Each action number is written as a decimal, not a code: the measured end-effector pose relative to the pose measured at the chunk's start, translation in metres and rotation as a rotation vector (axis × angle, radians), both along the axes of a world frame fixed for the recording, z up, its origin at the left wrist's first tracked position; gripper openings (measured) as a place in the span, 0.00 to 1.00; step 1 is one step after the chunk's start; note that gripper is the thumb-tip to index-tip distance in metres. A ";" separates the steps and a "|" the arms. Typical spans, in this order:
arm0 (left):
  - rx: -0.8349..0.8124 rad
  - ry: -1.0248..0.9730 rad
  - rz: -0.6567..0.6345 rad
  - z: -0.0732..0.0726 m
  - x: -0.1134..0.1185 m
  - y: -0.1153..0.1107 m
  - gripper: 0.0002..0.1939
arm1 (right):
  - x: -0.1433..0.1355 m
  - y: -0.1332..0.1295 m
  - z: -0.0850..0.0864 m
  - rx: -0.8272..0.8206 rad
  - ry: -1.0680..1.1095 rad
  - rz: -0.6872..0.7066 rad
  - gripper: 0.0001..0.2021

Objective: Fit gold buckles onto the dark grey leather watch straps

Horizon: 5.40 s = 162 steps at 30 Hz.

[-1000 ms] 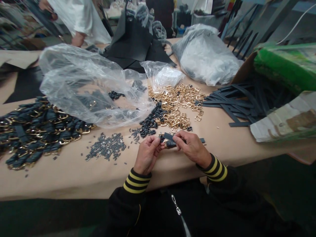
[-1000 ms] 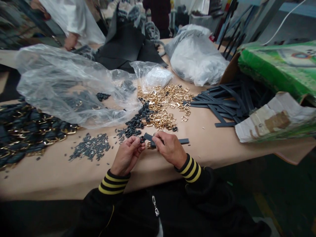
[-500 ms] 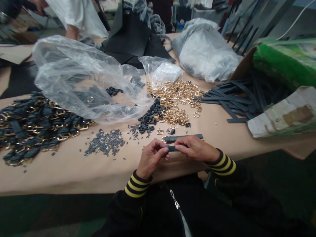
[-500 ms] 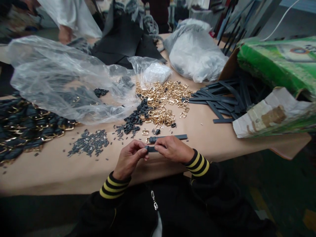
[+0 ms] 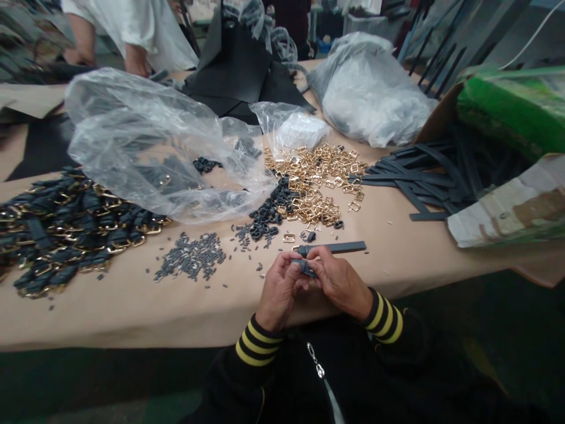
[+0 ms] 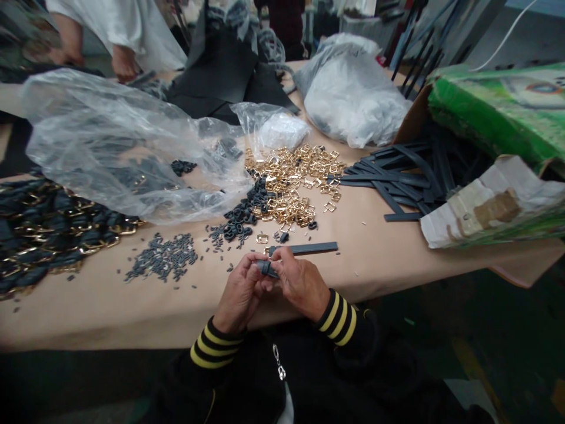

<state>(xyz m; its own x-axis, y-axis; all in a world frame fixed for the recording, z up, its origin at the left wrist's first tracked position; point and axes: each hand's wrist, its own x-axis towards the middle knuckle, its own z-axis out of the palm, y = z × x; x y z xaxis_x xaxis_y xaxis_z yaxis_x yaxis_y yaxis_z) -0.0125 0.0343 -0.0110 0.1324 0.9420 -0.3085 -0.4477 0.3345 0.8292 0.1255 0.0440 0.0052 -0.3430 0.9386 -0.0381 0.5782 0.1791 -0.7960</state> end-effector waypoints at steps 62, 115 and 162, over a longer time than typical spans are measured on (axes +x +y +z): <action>0.560 0.799 -0.434 0.038 -0.014 0.010 0.07 | 0.009 0.016 -0.007 -0.555 0.833 -0.052 0.13; -0.212 -0.024 -0.115 0.031 0.006 0.004 0.14 | 0.015 -0.002 0.003 -0.179 0.564 0.008 0.06; 0.515 1.046 0.057 0.014 0.007 -0.009 0.04 | 0.008 0.002 0.007 -0.236 0.511 -0.098 0.10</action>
